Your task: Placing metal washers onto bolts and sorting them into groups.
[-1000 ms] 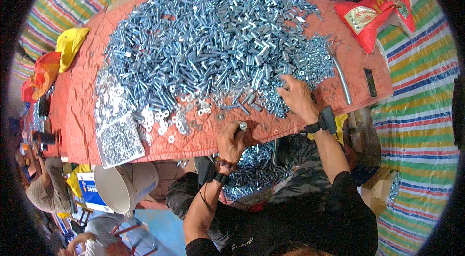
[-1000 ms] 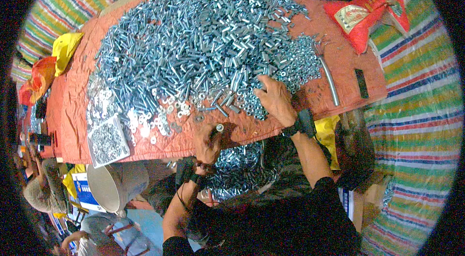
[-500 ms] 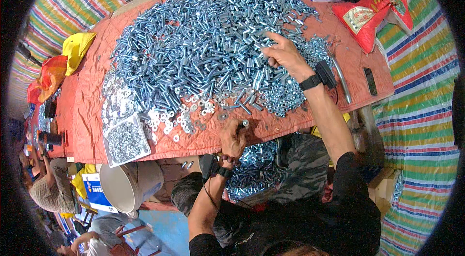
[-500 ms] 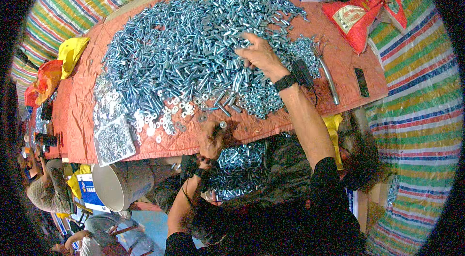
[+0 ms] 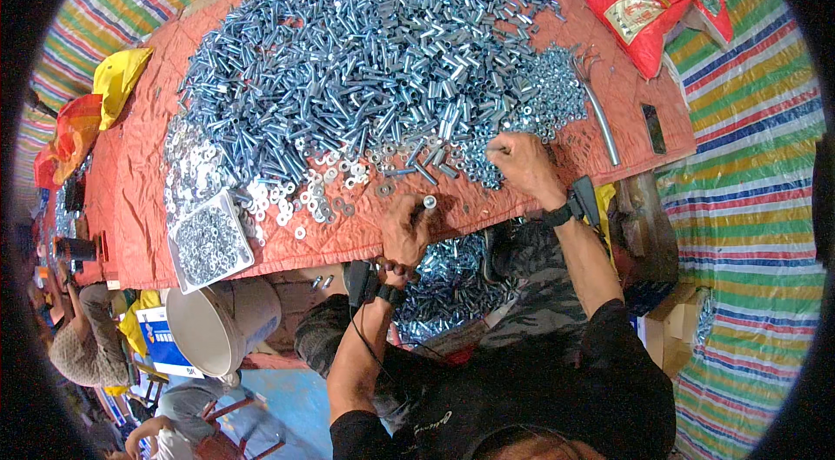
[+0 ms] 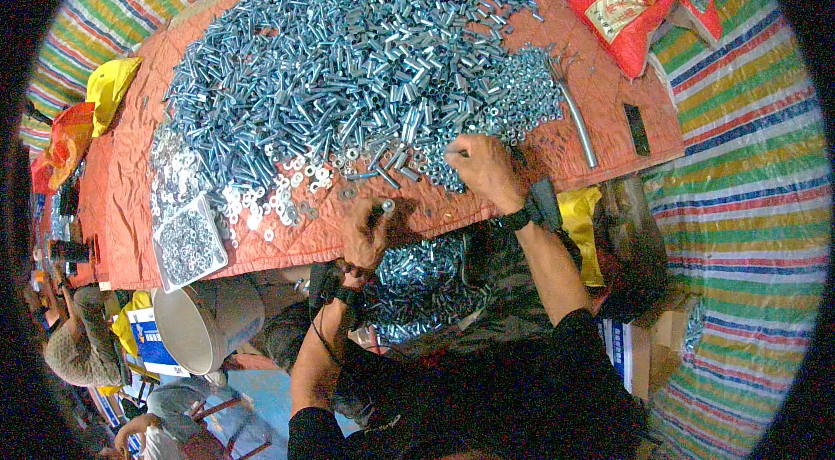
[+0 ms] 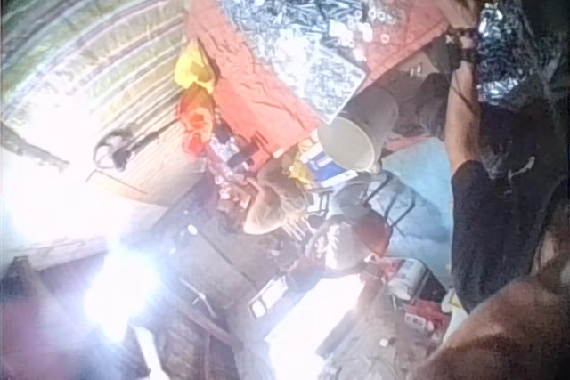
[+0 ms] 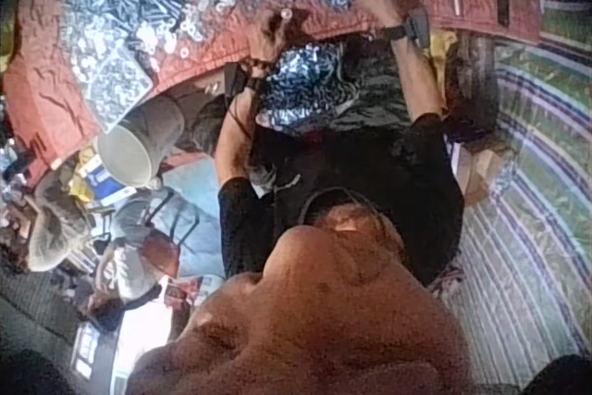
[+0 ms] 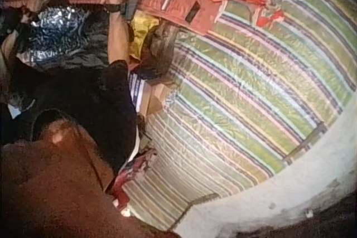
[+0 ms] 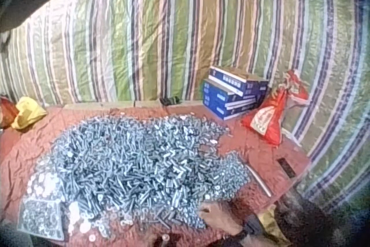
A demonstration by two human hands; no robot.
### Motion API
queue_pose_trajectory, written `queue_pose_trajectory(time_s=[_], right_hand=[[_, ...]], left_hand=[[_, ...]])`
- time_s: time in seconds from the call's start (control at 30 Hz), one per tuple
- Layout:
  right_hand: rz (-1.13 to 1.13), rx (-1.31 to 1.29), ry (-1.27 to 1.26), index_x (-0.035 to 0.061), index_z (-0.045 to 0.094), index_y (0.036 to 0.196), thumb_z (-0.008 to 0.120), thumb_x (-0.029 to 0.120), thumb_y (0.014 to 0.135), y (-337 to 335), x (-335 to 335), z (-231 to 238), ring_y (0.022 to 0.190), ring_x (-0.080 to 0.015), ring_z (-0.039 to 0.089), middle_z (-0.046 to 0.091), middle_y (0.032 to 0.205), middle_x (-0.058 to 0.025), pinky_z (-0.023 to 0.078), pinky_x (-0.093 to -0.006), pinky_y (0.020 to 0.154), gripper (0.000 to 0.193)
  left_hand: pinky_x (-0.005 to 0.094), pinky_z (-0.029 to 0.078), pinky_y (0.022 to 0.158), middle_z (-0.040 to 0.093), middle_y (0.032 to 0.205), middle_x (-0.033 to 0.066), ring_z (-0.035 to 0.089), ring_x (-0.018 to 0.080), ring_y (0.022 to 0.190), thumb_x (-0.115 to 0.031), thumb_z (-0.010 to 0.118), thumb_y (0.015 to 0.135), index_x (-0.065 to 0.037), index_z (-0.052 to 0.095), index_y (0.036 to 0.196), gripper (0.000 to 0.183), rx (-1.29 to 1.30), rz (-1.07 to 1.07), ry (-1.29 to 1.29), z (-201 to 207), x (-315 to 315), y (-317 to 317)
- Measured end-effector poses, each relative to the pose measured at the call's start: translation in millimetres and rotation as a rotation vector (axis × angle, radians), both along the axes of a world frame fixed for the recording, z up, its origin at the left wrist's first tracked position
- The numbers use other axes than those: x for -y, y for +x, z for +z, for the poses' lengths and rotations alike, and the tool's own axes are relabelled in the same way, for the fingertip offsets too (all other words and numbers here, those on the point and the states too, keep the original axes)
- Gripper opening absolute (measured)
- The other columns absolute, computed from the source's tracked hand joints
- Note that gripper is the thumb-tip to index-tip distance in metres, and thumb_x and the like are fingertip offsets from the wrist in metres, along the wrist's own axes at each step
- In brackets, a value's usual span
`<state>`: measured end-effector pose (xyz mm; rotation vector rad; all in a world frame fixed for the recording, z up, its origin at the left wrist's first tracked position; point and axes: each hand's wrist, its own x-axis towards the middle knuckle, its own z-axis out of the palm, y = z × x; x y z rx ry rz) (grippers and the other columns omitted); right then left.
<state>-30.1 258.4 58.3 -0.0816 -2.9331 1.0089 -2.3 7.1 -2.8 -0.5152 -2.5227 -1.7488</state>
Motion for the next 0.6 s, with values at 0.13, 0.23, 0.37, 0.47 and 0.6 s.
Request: queue_pose_trajectory(time_s=[0.13,0.23,0.37,0.47,0.6], right_hand=[[0.113,-0.001,-0.045,0.0012,0.069,0.086,0.066,0.017,0.080,9.3,14.8,-18.7,0.076,-0.0276,0.067,0.068,0.083,-0.0153,0.051,-0.0370,0.068,0.017],[0.138,-0.043,0.007,0.0017,0.068,0.086,0.066,0.013,0.080,10.0,23.2,-25.7,0.076,-0.0347,0.062,0.064,0.080,-0.0157,0.049,-0.0423,0.067,0.013],[0.116,-0.122,0.054,0.0030,0.068,0.089,0.065,0.012,0.081,5.6,31.6,-20.7,0.076,-0.0353,0.060,0.060,0.080,-0.0152,0.047,-0.0434,0.068,0.012],[0.137,-0.119,0.060,0.0043,0.068,0.090,0.065,0.012,0.082,3.2,31.8,-19.2,0.077,-0.0350,0.059,0.058,0.080,-0.0146,0.047,-0.0439,0.068,0.011],[0.135,-0.074,0.134,0.0057,0.068,0.091,0.067,0.014,0.082,3.3,31.5,-21.6,0.077,-0.0345,0.060,0.058,0.081,-0.0145,0.046,-0.0443,0.067,0.013]], left_hand=[[0.0399,0.047,0.063,0.060,0.080,0.0179,0.060,0.0363,0.072,0.001,0.062,0.079,-0.001,0.061,0.092,0.013,-0.098,0.047,0.031,-1.4,-2.5,0.4],[0.0403,0.047,0.065,0.060,0.081,0.0180,0.061,0.0368,0.074,0.004,0.061,0.077,-0.002,0.060,0.093,0.016,-0.111,0.052,-0.003,-5.7,-1.3,-0.4],[0.0416,0.048,0.066,0.061,0.082,0.0172,0.061,0.0374,0.075,0.004,0.060,0.077,-0.002,0.060,0.092,0.016,-0.057,0.045,-0.001,-7.5,-1.5,-0.8],[0.0421,0.048,0.067,0.062,0.083,0.0168,0.061,0.0380,0.076,0.003,0.062,0.077,-0.001,0.060,0.092,0.015,-0.047,0.044,0.005,-3.4,-3.2,-1.1],[0.0420,0.047,0.067,0.062,0.083,0.0170,0.061,0.0382,0.076,0.002,0.064,0.078,-0.001,0.061,0.091,0.014,-0.069,0.048,-0.031,0.7,-1.5,-1.5]])
